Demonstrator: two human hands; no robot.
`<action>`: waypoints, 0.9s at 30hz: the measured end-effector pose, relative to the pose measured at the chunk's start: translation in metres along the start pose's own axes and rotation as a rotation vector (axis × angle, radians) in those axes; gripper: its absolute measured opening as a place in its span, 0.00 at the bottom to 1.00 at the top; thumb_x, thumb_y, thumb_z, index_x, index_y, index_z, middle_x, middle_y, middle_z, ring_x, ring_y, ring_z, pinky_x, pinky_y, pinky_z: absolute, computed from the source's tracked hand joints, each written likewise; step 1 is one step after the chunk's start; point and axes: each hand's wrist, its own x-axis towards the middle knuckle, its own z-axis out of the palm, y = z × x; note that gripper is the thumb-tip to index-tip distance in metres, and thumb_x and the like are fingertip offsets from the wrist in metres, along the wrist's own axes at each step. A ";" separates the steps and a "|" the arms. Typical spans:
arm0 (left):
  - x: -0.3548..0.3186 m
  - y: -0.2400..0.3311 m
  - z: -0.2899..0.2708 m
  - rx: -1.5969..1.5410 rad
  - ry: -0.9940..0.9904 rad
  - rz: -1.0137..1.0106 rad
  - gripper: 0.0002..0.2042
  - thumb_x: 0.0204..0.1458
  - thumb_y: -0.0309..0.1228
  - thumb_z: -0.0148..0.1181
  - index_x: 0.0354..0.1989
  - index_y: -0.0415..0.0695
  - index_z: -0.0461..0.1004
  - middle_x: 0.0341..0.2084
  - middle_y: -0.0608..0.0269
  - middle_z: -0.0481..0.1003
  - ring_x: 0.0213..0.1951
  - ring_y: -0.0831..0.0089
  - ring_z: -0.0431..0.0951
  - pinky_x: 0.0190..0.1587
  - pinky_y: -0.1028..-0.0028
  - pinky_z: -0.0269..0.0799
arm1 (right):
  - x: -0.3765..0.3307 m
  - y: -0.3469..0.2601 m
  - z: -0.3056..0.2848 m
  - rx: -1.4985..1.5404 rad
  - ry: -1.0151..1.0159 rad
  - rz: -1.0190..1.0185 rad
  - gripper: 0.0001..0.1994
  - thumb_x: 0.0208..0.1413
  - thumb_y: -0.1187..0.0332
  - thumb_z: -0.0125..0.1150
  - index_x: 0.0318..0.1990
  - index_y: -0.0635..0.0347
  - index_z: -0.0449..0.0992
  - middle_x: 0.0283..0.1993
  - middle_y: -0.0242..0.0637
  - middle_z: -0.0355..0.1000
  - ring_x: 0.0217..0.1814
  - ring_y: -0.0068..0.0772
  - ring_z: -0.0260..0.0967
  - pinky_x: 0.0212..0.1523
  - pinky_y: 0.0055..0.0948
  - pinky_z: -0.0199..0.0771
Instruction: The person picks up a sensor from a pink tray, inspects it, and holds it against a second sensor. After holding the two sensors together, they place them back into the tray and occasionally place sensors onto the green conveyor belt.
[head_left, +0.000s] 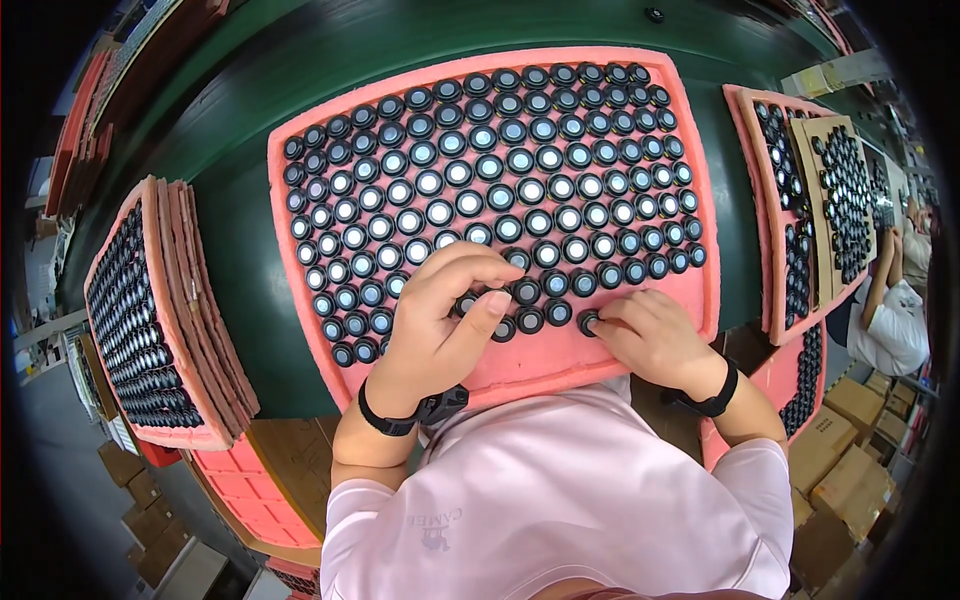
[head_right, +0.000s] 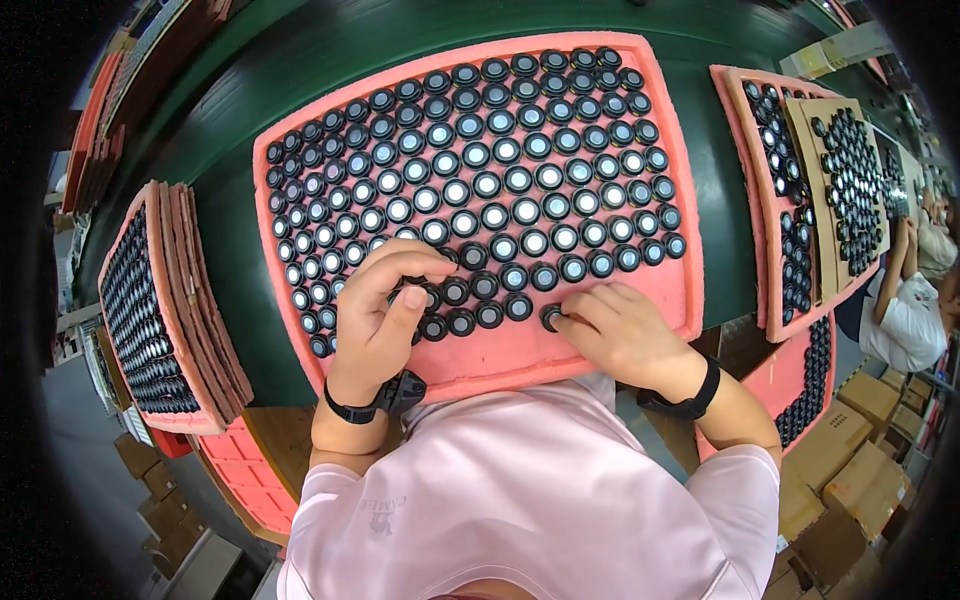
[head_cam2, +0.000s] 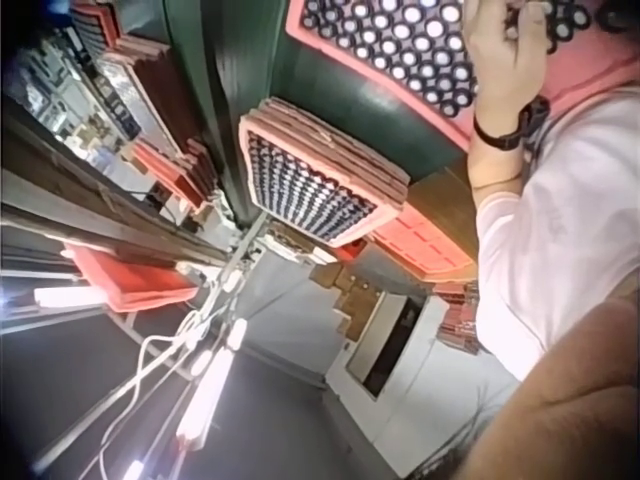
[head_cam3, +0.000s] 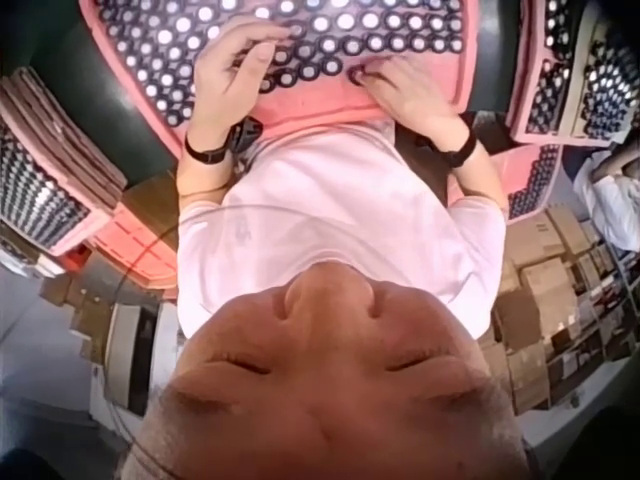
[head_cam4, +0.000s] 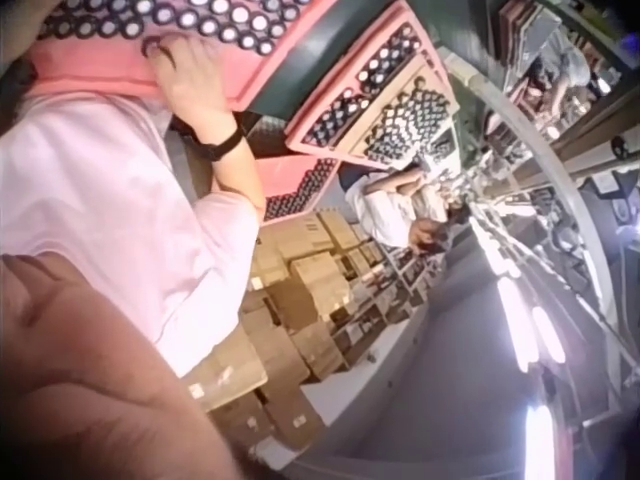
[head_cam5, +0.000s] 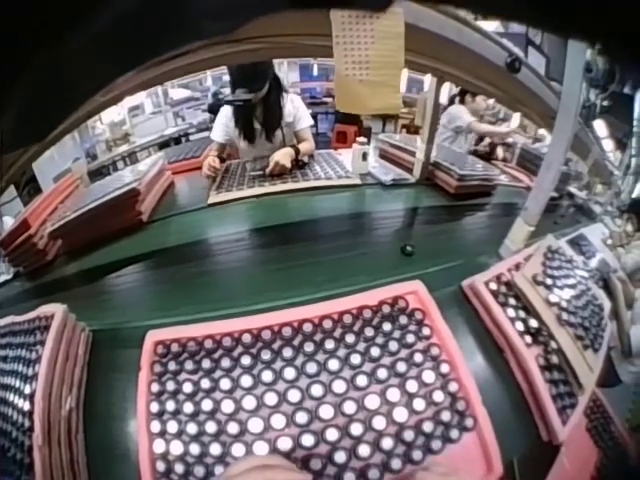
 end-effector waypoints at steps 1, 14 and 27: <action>0.000 0.000 0.000 -0.001 -0.001 0.002 0.08 0.56 0.28 0.58 0.40 0.36 0.76 0.36 0.57 0.75 0.37 0.68 0.75 0.40 0.73 0.71 | -0.002 0.000 0.000 -0.009 -0.008 -0.007 0.11 0.45 0.72 0.61 0.38 0.57 0.77 0.40 0.33 0.71 0.39 0.34 0.69 0.36 0.31 0.69; 0.001 0.002 -0.002 0.000 0.011 0.008 0.08 0.55 0.27 0.59 0.39 0.36 0.76 0.34 0.56 0.75 0.36 0.67 0.75 0.39 0.72 0.71 | 0.024 0.016 -0.020 0.109 -0.039 0.068 0.12 0.42 0.73 0.65 0.38 0.57 0.76 0.39 0.34 0.70 0.39 0.36 0.69 0.38 0.34 0.71; 0.005 0.004 -0.004 0.035 0.068 -0.048 0.05 0.54 0.25 0.59 0.37 0.38 0.77 0.33 0.58 0.76 0.33 0.70 0.76 0.36 0.74 0.70 | 0.145 0.226 -0.081 -0.142 0.193 0.482 0.13 0.52 0.72 0.63 0.46 0.62 0.74 0.42 0.38 0.72 0.38 0.35 0.70 0.41 0.29 0.72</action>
